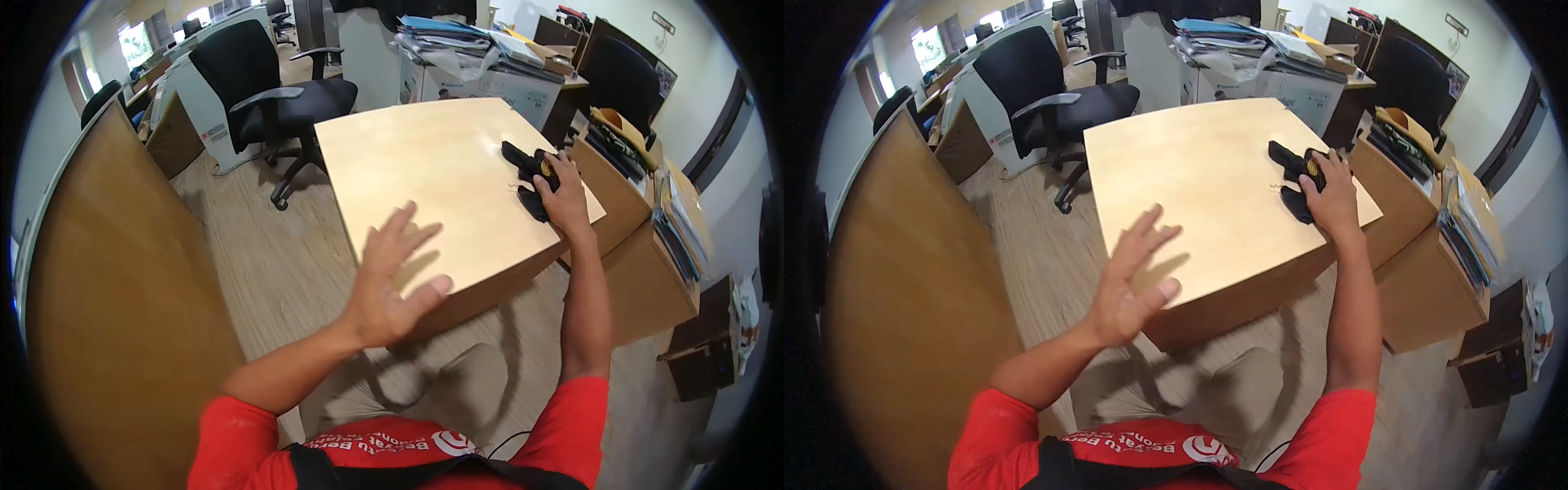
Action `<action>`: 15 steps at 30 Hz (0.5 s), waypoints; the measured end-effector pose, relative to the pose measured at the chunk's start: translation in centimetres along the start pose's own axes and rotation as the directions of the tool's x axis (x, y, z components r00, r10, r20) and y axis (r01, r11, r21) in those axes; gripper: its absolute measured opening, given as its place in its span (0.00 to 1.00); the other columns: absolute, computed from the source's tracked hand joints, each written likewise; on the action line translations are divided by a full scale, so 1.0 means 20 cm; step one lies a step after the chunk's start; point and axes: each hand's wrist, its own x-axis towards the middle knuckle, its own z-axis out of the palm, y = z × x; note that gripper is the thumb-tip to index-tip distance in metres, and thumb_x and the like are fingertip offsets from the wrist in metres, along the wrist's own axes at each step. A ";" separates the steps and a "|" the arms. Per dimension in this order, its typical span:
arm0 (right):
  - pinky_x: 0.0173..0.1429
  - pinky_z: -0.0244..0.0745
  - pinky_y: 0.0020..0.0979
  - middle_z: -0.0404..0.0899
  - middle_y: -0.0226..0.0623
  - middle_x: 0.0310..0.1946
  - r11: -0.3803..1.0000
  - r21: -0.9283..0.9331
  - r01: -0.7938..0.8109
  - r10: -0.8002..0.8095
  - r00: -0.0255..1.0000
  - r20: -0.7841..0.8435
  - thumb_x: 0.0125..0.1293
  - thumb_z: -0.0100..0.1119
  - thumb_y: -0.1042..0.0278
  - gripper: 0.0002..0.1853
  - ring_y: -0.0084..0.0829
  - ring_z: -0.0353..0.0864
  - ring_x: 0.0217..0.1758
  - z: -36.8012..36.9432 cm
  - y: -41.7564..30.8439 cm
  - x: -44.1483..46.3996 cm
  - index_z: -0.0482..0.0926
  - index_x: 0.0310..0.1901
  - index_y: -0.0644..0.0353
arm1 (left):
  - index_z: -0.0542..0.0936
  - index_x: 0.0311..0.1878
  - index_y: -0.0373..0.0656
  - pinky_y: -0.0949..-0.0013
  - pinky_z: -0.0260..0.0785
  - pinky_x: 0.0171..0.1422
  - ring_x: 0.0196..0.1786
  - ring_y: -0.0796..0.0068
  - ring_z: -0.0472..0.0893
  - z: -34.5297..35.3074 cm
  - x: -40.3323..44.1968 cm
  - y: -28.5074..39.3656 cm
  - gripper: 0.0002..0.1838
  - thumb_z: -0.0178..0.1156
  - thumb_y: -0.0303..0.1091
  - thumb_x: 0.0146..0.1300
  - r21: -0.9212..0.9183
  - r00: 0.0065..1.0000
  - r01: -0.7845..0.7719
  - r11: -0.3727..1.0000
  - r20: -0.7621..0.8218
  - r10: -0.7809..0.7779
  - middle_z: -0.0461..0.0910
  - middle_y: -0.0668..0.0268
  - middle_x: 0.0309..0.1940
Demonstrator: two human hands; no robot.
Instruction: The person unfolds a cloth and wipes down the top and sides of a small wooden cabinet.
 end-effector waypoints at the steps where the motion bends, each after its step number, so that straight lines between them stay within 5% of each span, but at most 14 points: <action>1: 0.79 0.59 0.47 0.65 0.56 0.74 0.999 0.033 0.016 -0.017 0.999 0.043 0.65 0.65 0.45 0.33 0.54 0.61 0.78 0.01 0.00 0.03 0.77 0.67 0.55 | 0.74 0.70 0.43 0.43 0.33 0.83 0.81 0.43 0.55 0.03 0.00 0.03 0.35 0.66 0.50 0.64 -0.002 0.999 0.014 1.000 0.035 -0.014 0.57 0.41 0.78; 6: 0.80 0.57 0.46 0.65 0.56 0.74 0.987 0.011 -0.163 0.157 0.964 0.214 0.67 0.60 0.38 0.37 0.52 0.61 0.79 -0.02 -0.03 0.08 0.76 0.67 0.59 | 0.73 0.71 0.41 0.51 0.48 0.82 0.78 0.43 0.60 0.11 0.10 0.05 0.34 0.65 0.49 0.65 -0.131 0.986 0.129 0.983 0.123 -0.113 0.59 0.40 0.76; 8: 0.80 0.57 0.44 0.67 0.57 0.72 0.994 0.005 -0.113 0.109 0.963 0.248 0.67 0.61 0.40 0.35 0.51 0.62 0.78 -0.01 -0.02 0.08 0.78 0.64 0.62 | 0.73 0.71 0.42 0.47 0.49 0.81 0.76 0.40 0.63 0.07 0.26 -0.11 0.34 0.65 0.50 0.66 0.122 0.997 0.005 0.992 -0.078 0.005 0.61 0.41 0.76; 10: 0.79 0.58 0.43 0.73 0.52 0.67 0.958 0.259 0.124 -0.198 0.939 0.283 0.67 0.63 0.55 0.25 0.50 0.65 0.76 -0.02 -0.20 -0.05 0.80 0.59 0.63 | 0.72 0.71 0.42 0.47 0.54 0.80 0.75 0.41 0.65 -0.04 0.50 -0.36 0.34 0.63 0.52 0.68 0.517 0.941 -0.107 0.849 -0.224 0.254 0.63 0.43 0.75; 12: 0.80 0.59 0.45 0.74 0.49 0.66 0.845 0.425 0.325 -0.454 0.857 0.246 0.66 0.64 0.60 0.22 0.49 0.67 0.75 -0.14 -0.55 -0.30 0.81 0.59 0.59 | 0.73 0.71 0.43 0.48 0.57 0.78 0.74 0.43 0.66 -0.15 0.74 -0.59 0.34 0.59 0.56 0.69 0.782 0.953 0.119 0.612 -0.263 0.151 0.65 0.43 0.73; 15: 0.76 0.65 0.44 0.76 0.45 0.66 0.807 0.495 0.324 -0.520 0.787 0.332 0.66 0.66 0.59 0.18 0.46 0.71 0.73 -0.33 -0.71 -0.42 0.83 0.56 0.54 | 0.75 0.69 0.46 0.42 0.54 0.78 0.73 0.40 0.67 -0.30 0.90 -0.83 0.34 0.48 0.62 0.71 0.887 0.928 0.141 0.439 -0.273 0.253 0.70 0.40 0.69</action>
